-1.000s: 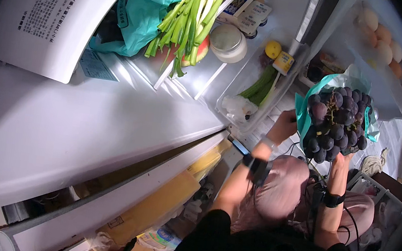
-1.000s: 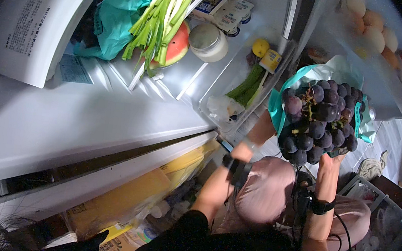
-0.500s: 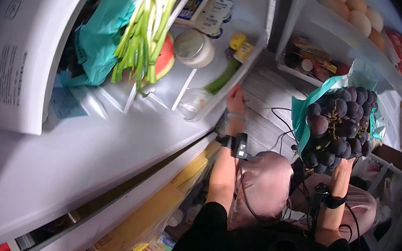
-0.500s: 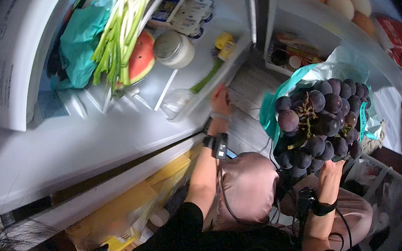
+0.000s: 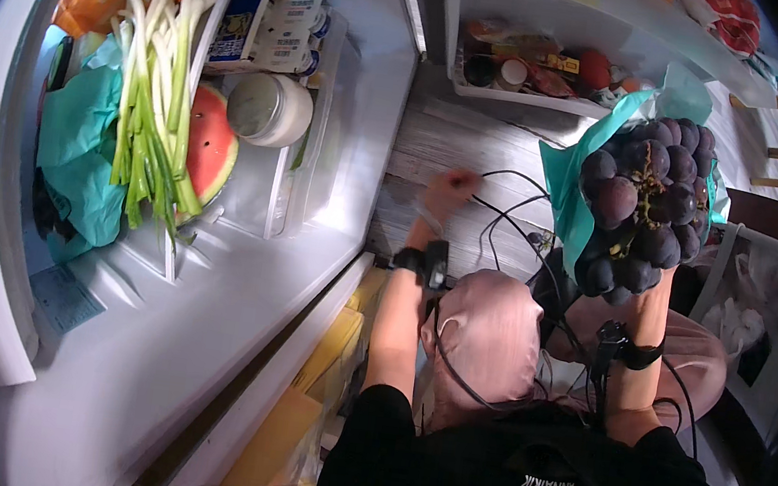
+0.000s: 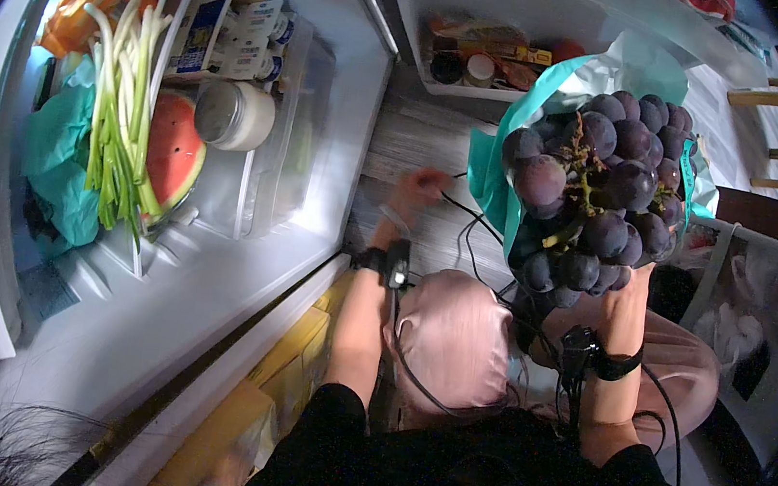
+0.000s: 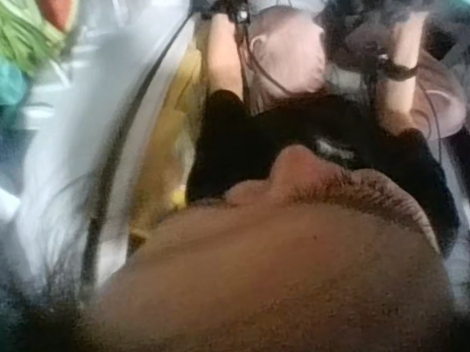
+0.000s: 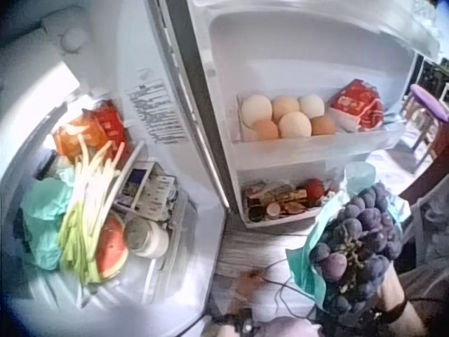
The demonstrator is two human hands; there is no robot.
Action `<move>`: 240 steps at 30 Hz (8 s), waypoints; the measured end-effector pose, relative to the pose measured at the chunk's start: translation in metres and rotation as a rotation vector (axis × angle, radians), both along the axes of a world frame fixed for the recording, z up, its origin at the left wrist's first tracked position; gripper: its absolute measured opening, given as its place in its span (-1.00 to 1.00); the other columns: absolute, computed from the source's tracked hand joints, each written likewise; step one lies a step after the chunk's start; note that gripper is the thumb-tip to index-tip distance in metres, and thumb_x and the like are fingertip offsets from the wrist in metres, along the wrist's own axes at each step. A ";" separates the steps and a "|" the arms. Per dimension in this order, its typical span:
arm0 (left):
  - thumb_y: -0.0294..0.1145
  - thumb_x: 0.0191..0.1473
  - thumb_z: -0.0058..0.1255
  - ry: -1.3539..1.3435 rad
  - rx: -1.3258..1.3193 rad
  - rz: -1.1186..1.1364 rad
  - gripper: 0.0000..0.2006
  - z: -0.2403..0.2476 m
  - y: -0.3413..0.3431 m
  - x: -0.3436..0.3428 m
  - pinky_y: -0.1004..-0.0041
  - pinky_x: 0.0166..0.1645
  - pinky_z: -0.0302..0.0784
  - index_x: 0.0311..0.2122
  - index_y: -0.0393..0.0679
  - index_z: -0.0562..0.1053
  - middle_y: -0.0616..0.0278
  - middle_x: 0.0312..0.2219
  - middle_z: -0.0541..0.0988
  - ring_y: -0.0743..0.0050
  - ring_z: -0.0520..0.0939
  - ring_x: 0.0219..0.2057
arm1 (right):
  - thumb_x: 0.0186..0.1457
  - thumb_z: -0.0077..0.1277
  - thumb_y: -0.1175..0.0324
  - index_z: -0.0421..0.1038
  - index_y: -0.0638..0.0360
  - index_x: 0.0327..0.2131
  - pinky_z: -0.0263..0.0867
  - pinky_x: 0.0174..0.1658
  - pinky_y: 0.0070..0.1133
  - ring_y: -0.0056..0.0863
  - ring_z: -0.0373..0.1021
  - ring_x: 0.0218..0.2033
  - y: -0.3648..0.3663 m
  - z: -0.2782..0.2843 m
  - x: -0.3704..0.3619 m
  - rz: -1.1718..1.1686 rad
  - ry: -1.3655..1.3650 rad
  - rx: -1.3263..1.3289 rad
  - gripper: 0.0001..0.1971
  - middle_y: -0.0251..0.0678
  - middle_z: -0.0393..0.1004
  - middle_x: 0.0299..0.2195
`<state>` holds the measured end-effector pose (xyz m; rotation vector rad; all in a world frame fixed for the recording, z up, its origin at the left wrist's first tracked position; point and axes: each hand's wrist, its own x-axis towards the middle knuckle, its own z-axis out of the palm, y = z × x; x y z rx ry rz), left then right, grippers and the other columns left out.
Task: Get grapes from the refrigerator and use scissors to cut them from the stems into a bowl.
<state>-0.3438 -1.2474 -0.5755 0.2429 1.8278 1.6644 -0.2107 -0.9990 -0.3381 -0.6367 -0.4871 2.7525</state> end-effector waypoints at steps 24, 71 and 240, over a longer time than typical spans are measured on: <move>-0.26 -0.22 0.13 0.815 -0.151 -0.899 -0.77 -0.058 0.039 0.098 0.28 -0.27 0.42 -0.44 -0.07 0.38 0.24 -0.40 0.36 0.21 0.46 -0.25 | 0.04 -0.17 0.03 0.30 0.10 -0.09 0.24 -0.01 -0.32 -0.24 0.31 -0.10 0.013 -0.005 -0.001 -0.059 -0.029 0.041 -0.56 -0.20 0.38 -0.13; -0.54 -0.10 0.06 0.253 -0.200 0.506 -0.74 0.188 -0.030 0.066 0.58 -0.30 0.39 -0.22 -0.21 0.41 0.26 -0.42 0.50 0.59 0.48 -0.43 | 0.03 -0.18 -0.02 0.29 0.10 -0.07 0.23 0.00 -0.32 -0.24 0.31 -0.09 0.013 0.069 -0.030 -0.023 -0.033 -0.006 -0.52 -0.21 0.37 -0.12; -0.10 0.11 -0.22 -0.425 -0.591 -2.475 -0.55 0.638 1.071 0.181 0.38 -0.03 0.37 0.01 -0.18 0.26 0.14 -0.09 0.41 0.32 0.46 -0.12 | 0.02 -0.22 -0.16 0.15 0.09 0.07 0.02 0.10 -0.26 -0.26 0.20 0.04 0.603 0.387 0.060 -2.182 0.245 -0.451 -0.35 -0.18 0.26 0.01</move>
